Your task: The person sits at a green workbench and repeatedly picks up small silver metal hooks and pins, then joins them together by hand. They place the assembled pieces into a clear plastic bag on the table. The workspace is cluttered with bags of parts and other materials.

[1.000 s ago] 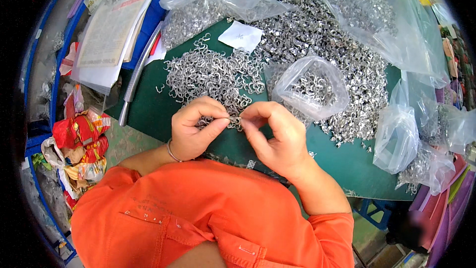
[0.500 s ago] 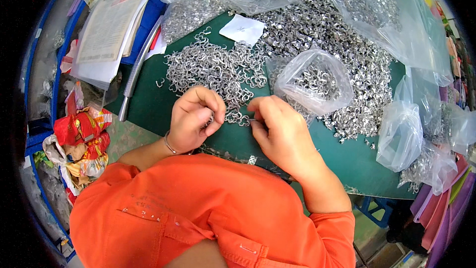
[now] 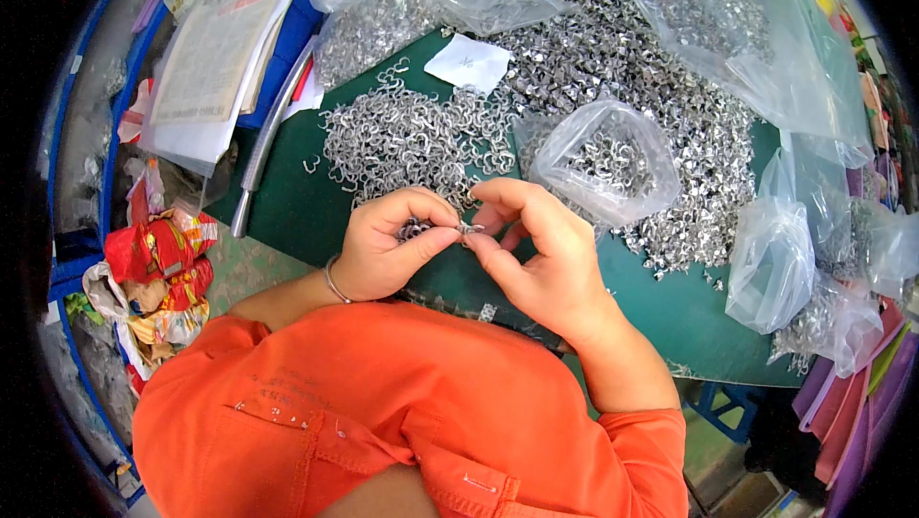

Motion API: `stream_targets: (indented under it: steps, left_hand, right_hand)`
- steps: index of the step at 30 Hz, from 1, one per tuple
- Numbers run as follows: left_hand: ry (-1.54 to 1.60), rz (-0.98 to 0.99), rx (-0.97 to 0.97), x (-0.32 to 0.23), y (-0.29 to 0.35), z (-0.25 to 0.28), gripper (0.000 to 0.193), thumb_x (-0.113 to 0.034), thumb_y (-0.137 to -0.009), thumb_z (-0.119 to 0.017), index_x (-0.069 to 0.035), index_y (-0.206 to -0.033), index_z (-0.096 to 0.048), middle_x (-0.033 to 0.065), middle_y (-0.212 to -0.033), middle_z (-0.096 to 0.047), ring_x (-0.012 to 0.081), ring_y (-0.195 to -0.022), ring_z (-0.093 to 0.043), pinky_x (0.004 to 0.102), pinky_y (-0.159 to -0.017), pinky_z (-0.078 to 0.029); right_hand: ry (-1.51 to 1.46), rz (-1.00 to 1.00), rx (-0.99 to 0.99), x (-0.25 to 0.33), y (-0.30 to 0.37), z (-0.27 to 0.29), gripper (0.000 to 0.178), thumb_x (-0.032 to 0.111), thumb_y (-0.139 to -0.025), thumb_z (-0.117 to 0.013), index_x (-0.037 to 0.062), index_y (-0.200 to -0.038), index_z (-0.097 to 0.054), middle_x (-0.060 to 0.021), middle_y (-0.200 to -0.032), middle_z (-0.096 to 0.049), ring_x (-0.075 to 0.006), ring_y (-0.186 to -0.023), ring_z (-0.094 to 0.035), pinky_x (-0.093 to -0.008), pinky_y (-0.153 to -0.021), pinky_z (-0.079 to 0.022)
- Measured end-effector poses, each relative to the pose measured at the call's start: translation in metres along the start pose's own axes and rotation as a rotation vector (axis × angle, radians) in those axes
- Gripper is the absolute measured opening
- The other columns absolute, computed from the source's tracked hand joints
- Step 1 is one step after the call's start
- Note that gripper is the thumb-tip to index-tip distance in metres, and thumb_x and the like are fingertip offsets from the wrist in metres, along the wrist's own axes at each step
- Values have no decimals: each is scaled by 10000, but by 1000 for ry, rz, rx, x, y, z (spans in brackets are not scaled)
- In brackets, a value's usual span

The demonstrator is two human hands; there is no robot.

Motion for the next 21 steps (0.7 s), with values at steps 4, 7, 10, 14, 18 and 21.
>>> stream_targets:
  steps: [4,7,10,14,18,21]
  left_hand:
    - [-29,-58,-51,0,-1,1,84,2,-824,-688,-5,-891,-637,78,-882,-666,149,-797,-640,258,-709,-504]
    - [-8,-91,-57,-2,-2,1,87,8,-820,-690,-3,-889,-638,82,-884,-666,153,-802,-642,261,-713,-506]
    - [-3,-115,-56,-2,-2,1,88,13,-817,-690,-1,-887,-639,88,-885,-667,156,-803,-643,265,-715,-509]
    - [-17,-124,-44,-5,-2,1,73,-2,-828,-685,-4,-887,-641,89,-899,-664,154,-822,-637,267,-718,-502]
    - [31,-127,-18,-3,-3,1,54,-1,-865,-617,6,-918,-612,95,-924,-631,139,-755,-596,254,-682,-481]
    - [653,103,-57,4,2,3,80,-31,-873,-471,-1,-914,-532,160,-892,-589,88,-572,-439,202,-518,-366]
  right_hand:
    - [-81,-10,-3,-4,2,1,338,-53,-758,-721,15,-1065,-594,-57,-850,-645,-109,-739,-631,-234,-599,-519]
    - [-75,17,-13,-3,2,0,328,-56,-762,-720,12,-1058,-595,-60,-837,-644,-109,-726,-631,-236,-606,-523]
    - [-57,42,-19,-2,2,0,324,-62,-762,-717,12,-1052,-596,-61,-834,-645,-110,-721,-633,-238,-614,-527]
    - [-10,70,-11,-2,3,1,318,-60,-757,-723,19,-1041,-604,-60,-831,-649,-115,-724,-637,-240,-624,-532]
    - [0,89,5,4,1,0,264,-24,-763,-736,28,-992,-616,-70,-824,-648,-138,-700,-640,-253,-602,-524]
    - [233,68,-9,4,-1,6,203,0,-780,-726,31,-947,-616,-89,-800,-636,-181,-655,-627,-277,-566,-504]
Point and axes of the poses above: each hand's wrist, its own y-axis away from the middle knuckle, its own z-axis out of the back of the hand, x = y × z, the point moved 4 cm from there along -y, towards the middle knuckle
